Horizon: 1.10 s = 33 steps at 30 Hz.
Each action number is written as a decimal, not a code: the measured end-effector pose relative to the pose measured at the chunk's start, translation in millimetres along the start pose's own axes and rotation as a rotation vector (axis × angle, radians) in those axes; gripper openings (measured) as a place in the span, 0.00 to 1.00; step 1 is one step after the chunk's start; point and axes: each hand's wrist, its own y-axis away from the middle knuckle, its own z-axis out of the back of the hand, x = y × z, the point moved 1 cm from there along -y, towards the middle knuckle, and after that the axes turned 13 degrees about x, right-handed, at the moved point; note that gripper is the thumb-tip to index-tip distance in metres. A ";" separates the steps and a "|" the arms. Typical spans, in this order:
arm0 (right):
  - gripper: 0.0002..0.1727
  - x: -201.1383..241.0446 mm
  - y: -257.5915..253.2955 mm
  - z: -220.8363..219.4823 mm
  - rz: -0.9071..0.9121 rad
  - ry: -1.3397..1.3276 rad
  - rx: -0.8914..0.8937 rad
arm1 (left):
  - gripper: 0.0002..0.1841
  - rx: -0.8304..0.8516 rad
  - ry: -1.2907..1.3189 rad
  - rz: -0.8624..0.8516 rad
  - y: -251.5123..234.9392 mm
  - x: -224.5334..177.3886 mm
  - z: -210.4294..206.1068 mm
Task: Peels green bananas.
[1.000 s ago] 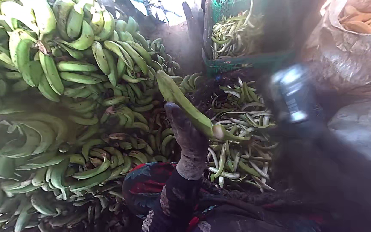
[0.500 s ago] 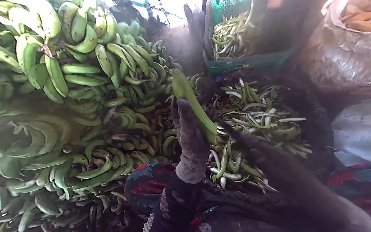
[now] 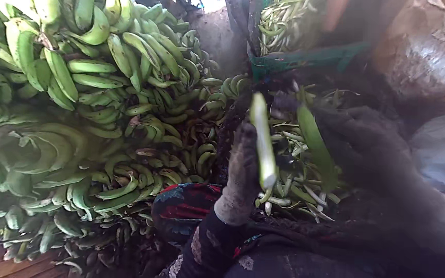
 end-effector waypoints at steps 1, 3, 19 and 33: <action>0.25 5.0 8.0 -3.6 0.076 -0.097 0.028 | 0.27 -0.045 -0.052 -0.098 -8.0 -7.9 3.8; 0.22 16.5 18.2 -17.4 0.125 -0.214 0.022 | 0.26 -0.071 -0.125 -0.222 -17.6 -20.4 2.4; 0.25 -0.9 -4.7 -5.8 0.013 -0.027 -0.180 | 0.21 0.192 -0.346 -0.010 -17.6 -14.9 -13.2; 0.22 -16.5 -4.6 -22.7 -0.066 0.040 -0.142 | 0.23 0.185 -0.504 0.119 -18.8 3.3 -11.6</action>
